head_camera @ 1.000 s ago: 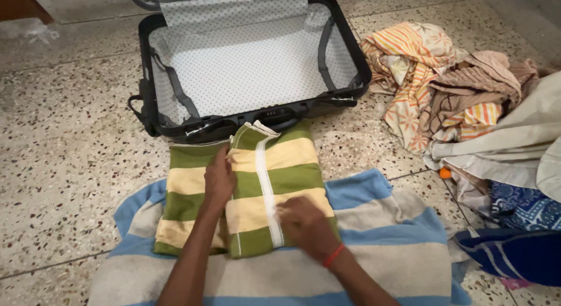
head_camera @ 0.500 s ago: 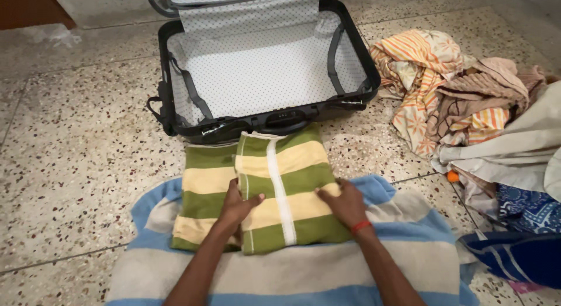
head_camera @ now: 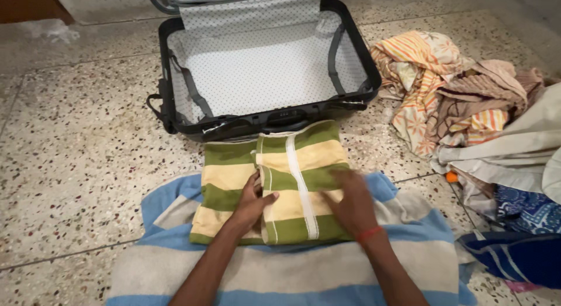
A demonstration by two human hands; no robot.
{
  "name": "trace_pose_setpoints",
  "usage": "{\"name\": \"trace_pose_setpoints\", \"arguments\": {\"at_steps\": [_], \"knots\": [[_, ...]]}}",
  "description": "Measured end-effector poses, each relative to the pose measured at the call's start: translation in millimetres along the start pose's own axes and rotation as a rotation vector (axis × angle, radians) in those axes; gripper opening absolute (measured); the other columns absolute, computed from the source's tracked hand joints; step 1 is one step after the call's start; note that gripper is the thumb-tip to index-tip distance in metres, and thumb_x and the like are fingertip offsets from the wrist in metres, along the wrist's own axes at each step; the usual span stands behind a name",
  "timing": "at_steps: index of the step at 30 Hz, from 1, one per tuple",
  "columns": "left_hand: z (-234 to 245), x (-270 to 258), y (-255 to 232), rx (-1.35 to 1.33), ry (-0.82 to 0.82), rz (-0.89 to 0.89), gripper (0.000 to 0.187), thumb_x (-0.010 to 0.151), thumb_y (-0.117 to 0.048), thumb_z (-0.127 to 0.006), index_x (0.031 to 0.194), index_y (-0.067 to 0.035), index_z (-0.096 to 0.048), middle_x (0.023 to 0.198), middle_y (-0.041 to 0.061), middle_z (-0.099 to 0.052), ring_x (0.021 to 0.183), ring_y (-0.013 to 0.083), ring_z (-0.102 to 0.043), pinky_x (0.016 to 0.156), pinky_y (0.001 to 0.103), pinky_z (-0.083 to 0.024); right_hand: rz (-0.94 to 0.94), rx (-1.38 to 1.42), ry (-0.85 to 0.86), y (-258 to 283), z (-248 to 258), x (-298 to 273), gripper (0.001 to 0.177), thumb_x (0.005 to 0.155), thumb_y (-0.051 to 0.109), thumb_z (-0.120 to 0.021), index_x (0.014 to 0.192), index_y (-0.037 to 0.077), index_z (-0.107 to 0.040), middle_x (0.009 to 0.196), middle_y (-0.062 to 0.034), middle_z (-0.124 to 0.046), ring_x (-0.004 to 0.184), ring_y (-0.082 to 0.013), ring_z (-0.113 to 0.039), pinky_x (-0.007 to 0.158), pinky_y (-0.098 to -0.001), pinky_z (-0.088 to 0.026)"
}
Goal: The person folds a green and yellow striped cloth by hand on a larger blue and white towel and then places it into an open suitcase.
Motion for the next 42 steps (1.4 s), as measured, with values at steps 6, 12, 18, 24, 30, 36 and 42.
{"name": "trace_pose_setpoints", "arguments": {"at_steps": [6,12,18,24,30,36,42], "knots": [[6.5,9.7,10.8,-0.393,0.131,-0.009,0.068,0.1,-0.013,-0.063,0.16,-0.006,-0.032,0.143,0.014,-0.057,0.124,0.0214,-0.061,0.104,0.037,-0.054,0.369,0.017,0.279,70.7,-4.7,-37.9,0.064,0.067,0.011,-0.075,0.131,0.008,-0.068,0.112,-0.0139,-0.068,0.103,-0.0332,-0.064,0.085,-0.0431,-0.053],[15.7,-27.1,-17.3,-0.328,0.289,0.289,0.071,0.095,-0.048,-0.05,0.154,-0.011,-0.033,0.141,0.021,-0.058,0.121,0.0342,-0.065,0.099,0.051,-0.059,0.02,0.26,0.05,45.4,-6.5,-20.1,0.022,0.085,0.018,-0.076,0.106,0.01,-0.074,0.085,-0.0133,-0.075,0.078,-0.0317,-0.073,0.067,-0.0421,-0.057],[2.6,-69.0,-31.3,-0.224,0.303,0.358,0.097,0.082,-0.076,-0.048,0.154,-0.012,-0.036,0.144,0.02,-0.058,0.127,0.0364,-0.063,0.099,0.052,-0.058,0.274,0.224,-0.128,62.4,-13.7,-38.2,0.026,0.086,0.016,-0.072,0.111,0.008,-0.075,0.081,-0.0148,-0.073,0.07,-0.0297,-0.071,0.062,-0.0405,-0.056],[10.5,-70.3,-44.2,-0.138,-0.023,0.337,0.073,0.087,-0.028,-0.074,0.145,-0.009,-0.034,0.134,0.02,-0.05,0.116,0.0351,-0.064,0.089,0.054,-0.06,0.582,-0.036,0.082,97.4,-48.1,-45.0,0.03,0.094,0.014,-0.071,0.123,0.008,-0.07,0.092,-0.0094,-0.075,0.08,-0.0265,-0.073,0.07,-0.0411,-0.057],[47.1,-61.4,-21.8,0.283,-0.192,-0.01,0.052,0.074,0.001,-0.059,0.126,0.0,-0.065,0.101,0.013,-0.076,0.085,0.0229,-0.071,0.069,0.035,-0.057,0.613,-0.002,0.207,110.0,-44.2,-54.4,0.056,0.077,0.032,-0.083,0.126,0.011,-0.065,0.129,-0.0169,-0.065,0.124,-0.0377,-0.058,0.098,-0.0522,-0.044],[72.3,-51.8,-13.8,0.056,-0.254,-0.096,0.051,0.072,0.001,-0.051,0.12,0.001,-0.068,0.1,0.012,-0.075,0.081,0.0215,-0.069,0.067,0.034,-0.055,0.236,-0.21,0.01,68.2,-12.2,-42.2,0.087,0.051,0.035,-0.094,0.13,0.014,-0.063,0.139,-0.0201,-0.053,0.127,-0.0455,-0.051,0.101,-0.0566,-0.04],[97.5,-54.3,-16.8,0.026,-0.203,0.178,0.046,0.08,-0.019,-0.061,0.121,0.001,-0.067,0.106,0.012,-0.074,0.09,0.0236,-0.07,0.074,0.036,-0.055,0.08,0.023,0.146,45.5,-18.4,-47.8,0.07,0.069,0.015,-0.089,0.134,0.015,-0.062,0.131,-0.0179,-0.063,0.119,-0.0381,-0.061,0.097,-0.0429,-0.053]]}}
Point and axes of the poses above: each hand's wrist, its own x-axis towards the middle knuckle, its own z-axis out of the back of the hand, y = z × x, the point moved 2 cm from there along x, towards the middle knuckle
